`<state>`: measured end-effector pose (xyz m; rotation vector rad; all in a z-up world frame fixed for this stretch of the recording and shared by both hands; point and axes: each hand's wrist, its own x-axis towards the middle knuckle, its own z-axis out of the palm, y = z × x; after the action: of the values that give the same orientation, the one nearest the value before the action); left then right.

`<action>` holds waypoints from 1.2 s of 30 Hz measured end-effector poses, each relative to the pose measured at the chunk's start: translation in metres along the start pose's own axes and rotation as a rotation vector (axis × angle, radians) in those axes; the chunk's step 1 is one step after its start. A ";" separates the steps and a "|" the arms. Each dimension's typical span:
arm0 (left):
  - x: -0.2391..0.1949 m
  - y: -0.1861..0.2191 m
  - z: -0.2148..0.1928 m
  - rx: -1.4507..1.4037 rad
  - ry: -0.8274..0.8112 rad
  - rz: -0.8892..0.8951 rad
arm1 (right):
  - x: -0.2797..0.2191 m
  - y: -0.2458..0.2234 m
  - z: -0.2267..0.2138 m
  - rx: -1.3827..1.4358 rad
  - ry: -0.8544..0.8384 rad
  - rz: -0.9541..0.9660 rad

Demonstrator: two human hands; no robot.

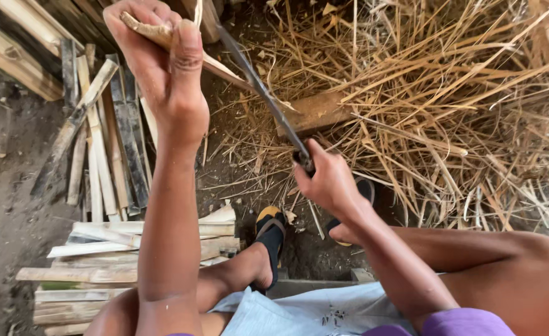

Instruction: The person sits on the ground and uses a machete to shave thin strips from bamboo pieces. They repeatedly hold a bamboo piece against a wooden block and scrape the blade along its length to remove the outer layer, then place the finished piece aside.

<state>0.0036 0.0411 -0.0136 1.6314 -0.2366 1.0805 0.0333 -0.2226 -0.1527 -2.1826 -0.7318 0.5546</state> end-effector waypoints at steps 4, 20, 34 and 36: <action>-0.009 0.002 0.002 0.012 -0.021 -0.028 | 0.017 0.008 0.014 -0.067 0.011 0.104; 0.005 -0.030 -0.031 0.077 0.058 -0.092 | 0.088 0.146 0.054 -0.272 -0.258 0.392; -0.010 -0.026 0.057 0.064 0.251 -0.030 | -0.012 -0.082 -0.048 0.089 0.057 0.074; -0.007 -0.024 0.057 0.127 0.235 0.011 | -0.007 -0.087 -0.053 0.039 0.005 0.193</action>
<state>0.0448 -0.0015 -0.0336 1.5984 -0.0223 1.3053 0.0312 -0.2070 -0.0522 -2.2308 -0.5064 0.6549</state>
